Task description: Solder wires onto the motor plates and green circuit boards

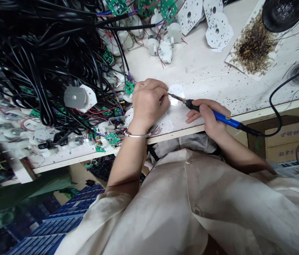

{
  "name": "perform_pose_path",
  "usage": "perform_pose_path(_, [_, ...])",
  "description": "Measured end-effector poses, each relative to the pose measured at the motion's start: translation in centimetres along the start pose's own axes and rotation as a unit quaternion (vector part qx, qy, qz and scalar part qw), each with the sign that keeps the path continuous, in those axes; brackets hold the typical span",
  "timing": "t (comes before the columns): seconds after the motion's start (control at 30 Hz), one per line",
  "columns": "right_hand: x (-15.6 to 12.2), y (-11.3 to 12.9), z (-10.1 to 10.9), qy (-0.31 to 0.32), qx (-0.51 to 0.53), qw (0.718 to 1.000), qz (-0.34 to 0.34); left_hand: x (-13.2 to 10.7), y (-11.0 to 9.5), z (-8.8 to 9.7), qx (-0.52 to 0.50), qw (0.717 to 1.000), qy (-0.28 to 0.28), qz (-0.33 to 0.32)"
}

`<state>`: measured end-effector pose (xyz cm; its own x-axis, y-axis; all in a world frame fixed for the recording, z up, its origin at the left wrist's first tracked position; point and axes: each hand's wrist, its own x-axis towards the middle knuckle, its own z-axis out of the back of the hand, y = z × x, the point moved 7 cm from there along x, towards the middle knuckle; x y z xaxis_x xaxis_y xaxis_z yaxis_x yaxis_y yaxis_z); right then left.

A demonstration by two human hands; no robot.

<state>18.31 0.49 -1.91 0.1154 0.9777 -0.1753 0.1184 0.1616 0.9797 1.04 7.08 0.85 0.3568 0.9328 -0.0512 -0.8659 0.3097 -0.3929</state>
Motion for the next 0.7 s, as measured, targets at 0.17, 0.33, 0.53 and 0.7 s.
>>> perform_pose_path(0.17, [0.2, -0.1, 0.3, -0.01, 0.001, 1.0, -0.008, 0.1, 0.1, -0.1, 0.004, 1.0, 0.001, 0.001])
perform_pose_path(0.33, [0.2, -0.2, 0.3, -0.014, 0.008, 1.0, -0.011, 0.1, 0.1, -0.2, 0.006, 1.0, 0.016, 0.006])
perform_pose_path(0.53, [-0.1, -0.3, 0.7, -0.028, 0.016, 0.999, -0.001, 0.1, 0.0, 0.0, 0.011, 1.0, 0.001, -0.003])
perform_pose_path(0.7, [-0.7, 1.1, 0.4, 0.004, -0.027, 0.994, 0.106, 0.1, 0.0, 0.0, 0.01, 1.0, 0.001, -0.008])
